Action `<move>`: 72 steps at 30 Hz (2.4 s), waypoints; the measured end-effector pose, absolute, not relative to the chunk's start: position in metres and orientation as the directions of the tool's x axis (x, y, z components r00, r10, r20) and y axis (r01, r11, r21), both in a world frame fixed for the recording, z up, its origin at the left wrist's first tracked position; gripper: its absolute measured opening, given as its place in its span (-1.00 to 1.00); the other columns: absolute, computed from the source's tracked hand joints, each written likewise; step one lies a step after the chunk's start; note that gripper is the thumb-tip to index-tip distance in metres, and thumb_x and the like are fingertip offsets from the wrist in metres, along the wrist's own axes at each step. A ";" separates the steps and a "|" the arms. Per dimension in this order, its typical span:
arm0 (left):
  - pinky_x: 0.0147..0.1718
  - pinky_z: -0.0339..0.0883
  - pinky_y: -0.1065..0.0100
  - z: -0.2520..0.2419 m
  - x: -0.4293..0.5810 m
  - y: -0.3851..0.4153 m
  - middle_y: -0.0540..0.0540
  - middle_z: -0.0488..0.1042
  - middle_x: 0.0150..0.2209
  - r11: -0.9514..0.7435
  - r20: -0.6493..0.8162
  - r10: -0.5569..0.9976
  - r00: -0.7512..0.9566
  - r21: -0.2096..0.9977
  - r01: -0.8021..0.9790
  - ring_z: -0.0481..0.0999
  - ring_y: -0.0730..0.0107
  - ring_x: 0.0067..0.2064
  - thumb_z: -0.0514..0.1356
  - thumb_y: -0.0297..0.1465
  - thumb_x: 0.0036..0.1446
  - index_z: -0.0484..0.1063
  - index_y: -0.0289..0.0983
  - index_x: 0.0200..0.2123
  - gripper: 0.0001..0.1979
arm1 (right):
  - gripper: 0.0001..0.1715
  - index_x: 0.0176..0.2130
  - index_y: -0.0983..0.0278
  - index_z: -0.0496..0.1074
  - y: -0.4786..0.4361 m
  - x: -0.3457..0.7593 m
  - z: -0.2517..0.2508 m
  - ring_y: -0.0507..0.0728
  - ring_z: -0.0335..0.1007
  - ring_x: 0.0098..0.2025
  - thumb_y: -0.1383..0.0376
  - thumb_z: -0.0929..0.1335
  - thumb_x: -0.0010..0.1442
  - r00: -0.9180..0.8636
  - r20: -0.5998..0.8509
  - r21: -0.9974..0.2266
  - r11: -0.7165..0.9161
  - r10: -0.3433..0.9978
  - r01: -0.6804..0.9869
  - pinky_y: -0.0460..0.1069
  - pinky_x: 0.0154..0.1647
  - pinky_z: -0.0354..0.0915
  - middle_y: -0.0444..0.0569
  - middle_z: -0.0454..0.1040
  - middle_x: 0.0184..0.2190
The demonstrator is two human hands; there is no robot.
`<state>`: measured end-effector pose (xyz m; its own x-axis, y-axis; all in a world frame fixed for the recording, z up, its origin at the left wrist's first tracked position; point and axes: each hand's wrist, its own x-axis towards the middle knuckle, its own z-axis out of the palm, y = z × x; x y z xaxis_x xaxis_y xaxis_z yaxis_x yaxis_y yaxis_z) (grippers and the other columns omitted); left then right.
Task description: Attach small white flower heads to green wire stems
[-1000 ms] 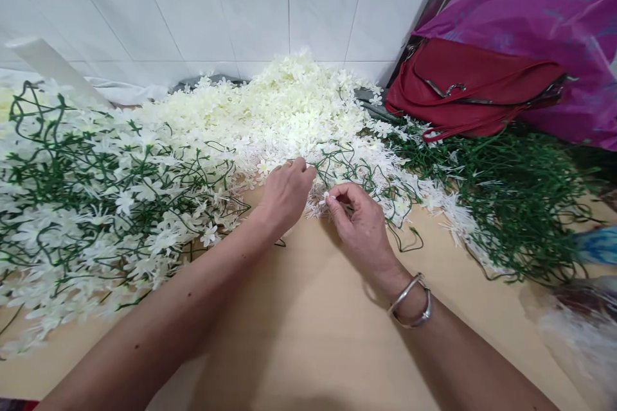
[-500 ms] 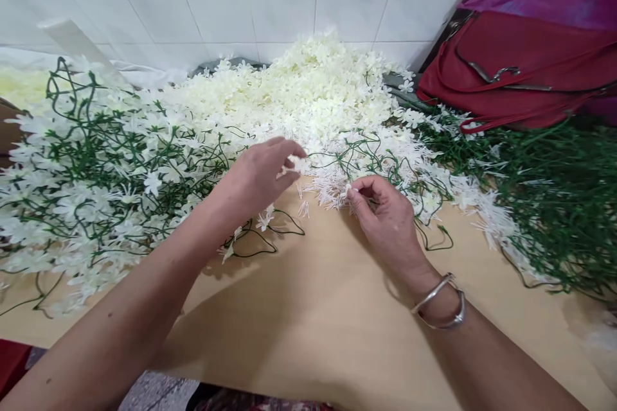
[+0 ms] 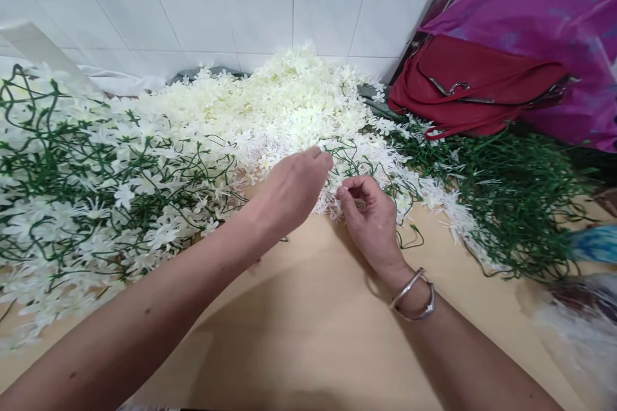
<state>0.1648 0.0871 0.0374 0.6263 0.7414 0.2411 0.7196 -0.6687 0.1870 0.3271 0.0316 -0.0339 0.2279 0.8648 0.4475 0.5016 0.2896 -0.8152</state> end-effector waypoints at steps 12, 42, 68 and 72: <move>-0.18 0.37 0.23 0.021 0.196 0.129 -0.30 0.59 -0.05 -0.627 0.152 0.772 0.617 0.023 0.779 0.58 0.05 -0.04 0.14 -0.47 0.40 0.56 -0.36 -0.08 -0.81 | -0.93 -0.26 0.21 0.43 0.036 0.332 -0.031 0.12 0.42 -0.31 0.29 0.37 0.33 0.321 0.462 -0.840 0.292 0.827 0.457 0.01 -0.24 0.35 -0.09 0.51 -0.35; -0.31 0.51 0.36 0.006 0.120 0.027 -0.08 0.63 -0.31 0.012 -0.038 0.965 0.260 0.995 0.100 0.67 0.33 -0.30 0.33 -0.14 0.29 0.50 -0.24 -0.03 -0.67 | -0.72 -0.25 0.18 0.47 0.028 0.326 -0.017 0.12 0.49 -0.18 0.06 0.51 0.23 0.003 0.147 -0.980 0.146 0.989 -0.138 0.06 -0.07 0.45 0.01 0.57 -0.02; -0.26 0.22 0.30 -0.003 0.117 0.026 0.00 0.38 -0.35 -0.084 -0.154 0.860 0.487 0.898 0.432 0.36 0.32 -0.28 0.03 -0.16 0.42 0.44 -0.22 -0.20 -0.70 | -0.77 -0.25 0.21 0.53 0.025 0.330 -0.014 0.06 0.38 -0.27 0.15 0.55 0.23 -0.223 -0.006 -0.967 -0.062 0.975 -0.248 -0.04 -0.13 0.35 -0.07 0.51 -0.22; -0.35 0.14 0.31 -0.011 0.121 0.022 0.03 0.36 -0.43 -0.151 -0.115 0.896 0.429 0.830 0.538 0.34 0.34 -0.38 -0.01 -0.24 0.42 0.33 -0.19 -0.29 -0.75 | -0.90 -0.25 0.20 0.53 0.019 0.324 -0.004 0.08 0.48 -0.13 0.26 0.49 0.32 -0.432 0.095 -0.976 -0.003 0.897 -0.220 -0.03 -0.11 0.39 -0.03 0.54 -0.13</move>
<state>0.1212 0.0221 -0.0113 0.4294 0.8957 -0.1153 0.5377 -0.1510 0.8295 0.3240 0.0186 -0.0040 -0.4320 0.8969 0.0949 -0.2199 -0.0027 -0.9755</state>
